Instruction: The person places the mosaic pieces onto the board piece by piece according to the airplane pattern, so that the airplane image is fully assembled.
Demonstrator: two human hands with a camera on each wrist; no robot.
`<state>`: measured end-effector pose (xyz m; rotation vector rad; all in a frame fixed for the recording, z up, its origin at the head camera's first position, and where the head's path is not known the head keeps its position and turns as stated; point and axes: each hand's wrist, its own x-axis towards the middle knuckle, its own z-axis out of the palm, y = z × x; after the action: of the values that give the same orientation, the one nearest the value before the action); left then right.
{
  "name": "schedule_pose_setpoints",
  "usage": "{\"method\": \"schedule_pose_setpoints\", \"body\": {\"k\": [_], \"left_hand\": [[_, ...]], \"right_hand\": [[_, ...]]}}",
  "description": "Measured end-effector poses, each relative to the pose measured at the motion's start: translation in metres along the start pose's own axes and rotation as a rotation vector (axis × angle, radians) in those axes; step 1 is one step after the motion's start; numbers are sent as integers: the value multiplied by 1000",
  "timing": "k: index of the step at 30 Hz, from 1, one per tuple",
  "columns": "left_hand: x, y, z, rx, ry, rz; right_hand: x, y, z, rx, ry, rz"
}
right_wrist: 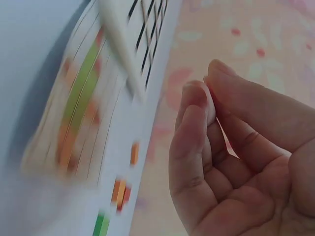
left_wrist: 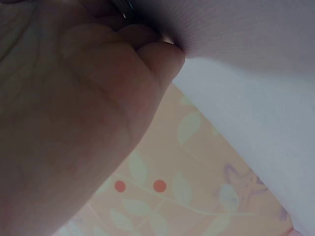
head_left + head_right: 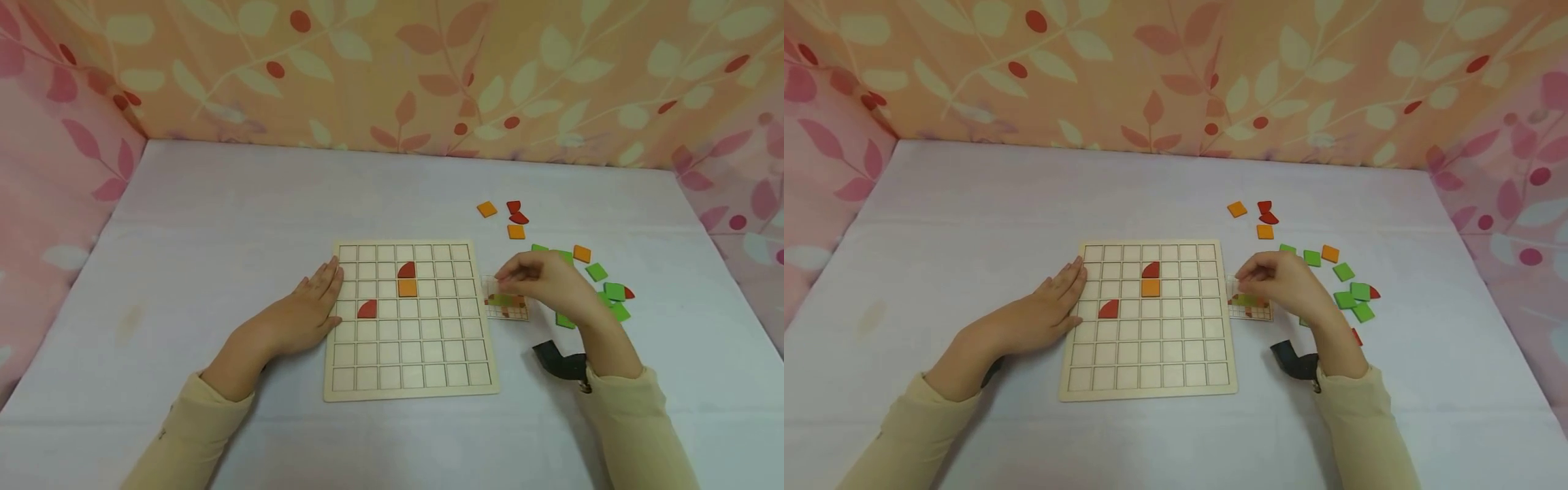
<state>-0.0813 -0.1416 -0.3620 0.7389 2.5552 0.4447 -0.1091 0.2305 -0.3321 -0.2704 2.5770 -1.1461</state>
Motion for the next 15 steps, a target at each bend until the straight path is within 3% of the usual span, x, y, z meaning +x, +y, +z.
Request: {"method": "schedule_pose_setpoints", "body": {"k": [6, 15], "left_hand": [[1, 0, -2, -2, 3, 11], [3, -1, 1, -4, 1, -9]], "right_hand": [[-27, 26, -24, -46, 47, 67], [-42, 64, -48, -95, -43, 195]]}}
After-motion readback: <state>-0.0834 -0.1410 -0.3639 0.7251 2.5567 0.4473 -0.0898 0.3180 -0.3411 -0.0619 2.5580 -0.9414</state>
